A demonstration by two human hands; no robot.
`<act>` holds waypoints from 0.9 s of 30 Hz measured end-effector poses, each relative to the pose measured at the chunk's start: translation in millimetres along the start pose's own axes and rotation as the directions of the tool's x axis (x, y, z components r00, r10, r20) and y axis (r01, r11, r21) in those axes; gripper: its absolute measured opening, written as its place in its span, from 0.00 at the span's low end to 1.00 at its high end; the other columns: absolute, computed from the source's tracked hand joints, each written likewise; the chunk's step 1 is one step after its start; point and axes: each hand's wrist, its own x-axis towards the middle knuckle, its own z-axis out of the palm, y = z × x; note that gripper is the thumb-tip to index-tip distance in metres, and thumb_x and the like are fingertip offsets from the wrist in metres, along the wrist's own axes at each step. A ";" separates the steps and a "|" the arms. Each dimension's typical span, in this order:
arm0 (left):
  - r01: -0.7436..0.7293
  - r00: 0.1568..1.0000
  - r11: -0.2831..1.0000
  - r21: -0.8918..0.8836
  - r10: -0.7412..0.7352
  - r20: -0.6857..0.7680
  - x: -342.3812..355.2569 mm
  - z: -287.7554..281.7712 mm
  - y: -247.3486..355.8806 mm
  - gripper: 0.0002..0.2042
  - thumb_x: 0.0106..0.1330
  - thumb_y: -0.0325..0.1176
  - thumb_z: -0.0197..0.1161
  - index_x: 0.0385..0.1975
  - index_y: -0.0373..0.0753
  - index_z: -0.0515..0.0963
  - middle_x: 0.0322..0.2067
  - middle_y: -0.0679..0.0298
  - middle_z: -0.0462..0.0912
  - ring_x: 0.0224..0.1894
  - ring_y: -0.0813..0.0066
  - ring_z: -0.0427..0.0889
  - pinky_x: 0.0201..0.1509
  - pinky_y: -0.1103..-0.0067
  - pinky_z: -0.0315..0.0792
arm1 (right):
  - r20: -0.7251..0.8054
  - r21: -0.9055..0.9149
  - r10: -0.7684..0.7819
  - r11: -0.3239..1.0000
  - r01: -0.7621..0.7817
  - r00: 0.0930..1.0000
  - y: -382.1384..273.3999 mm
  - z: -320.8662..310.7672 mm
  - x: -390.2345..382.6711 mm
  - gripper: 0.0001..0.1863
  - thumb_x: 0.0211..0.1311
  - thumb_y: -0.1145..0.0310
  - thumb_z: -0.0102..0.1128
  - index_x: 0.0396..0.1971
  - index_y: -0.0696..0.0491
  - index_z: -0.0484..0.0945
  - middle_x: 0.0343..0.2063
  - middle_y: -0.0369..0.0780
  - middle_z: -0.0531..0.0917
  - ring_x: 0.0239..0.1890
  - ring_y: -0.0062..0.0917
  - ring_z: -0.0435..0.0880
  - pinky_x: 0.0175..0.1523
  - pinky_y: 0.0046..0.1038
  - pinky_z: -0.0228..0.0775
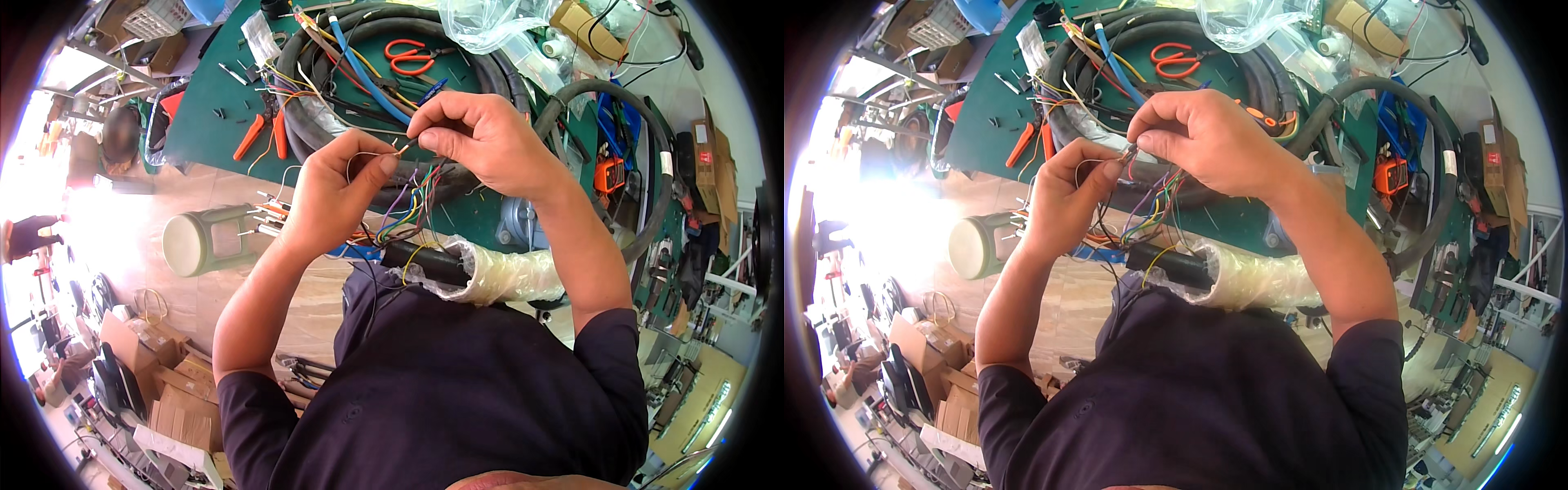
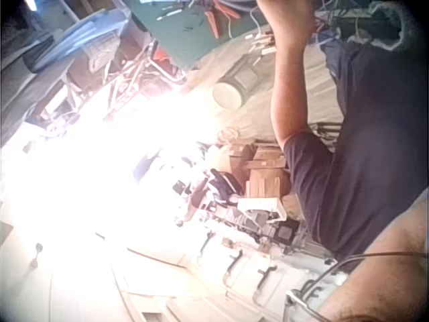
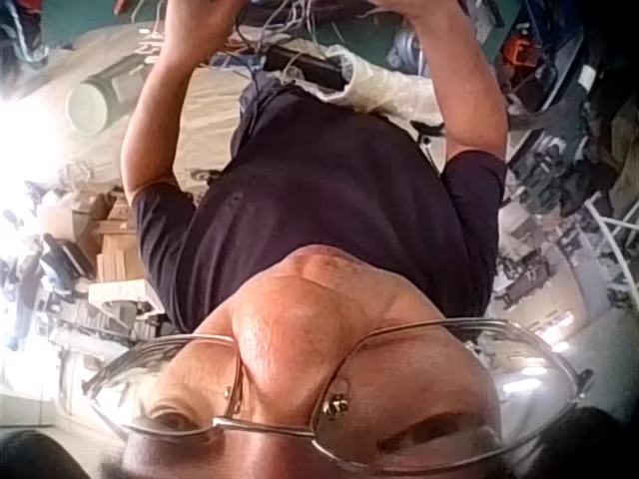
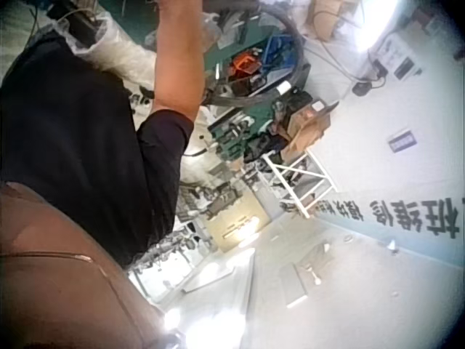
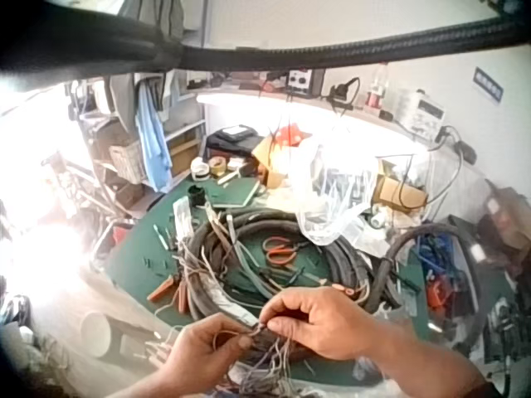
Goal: The person prepares and applies heat-shrink tubing to individual wires within a bundle, using a heat gun to seal the connections.
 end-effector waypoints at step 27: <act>-0.243 0.945 0.889 0.388 0.307 -0.111 -1.8 13.1 -1.3 0.05 0.57 0.22 0.67 0.31 0.33 0.77 0.25 0.60 0.82 0.26 0.77 0.81 0.32 0.81 0.74 | -0.081 -0.091 0.051 0.994 -0.058 0.995 25.2 15.9 -12.9 0.07 0.65 0.69 0.60 0.33 0.58 0.77 0.24 0.32 0.78 0.26 0.12 0.73 0.31 0.18 0.67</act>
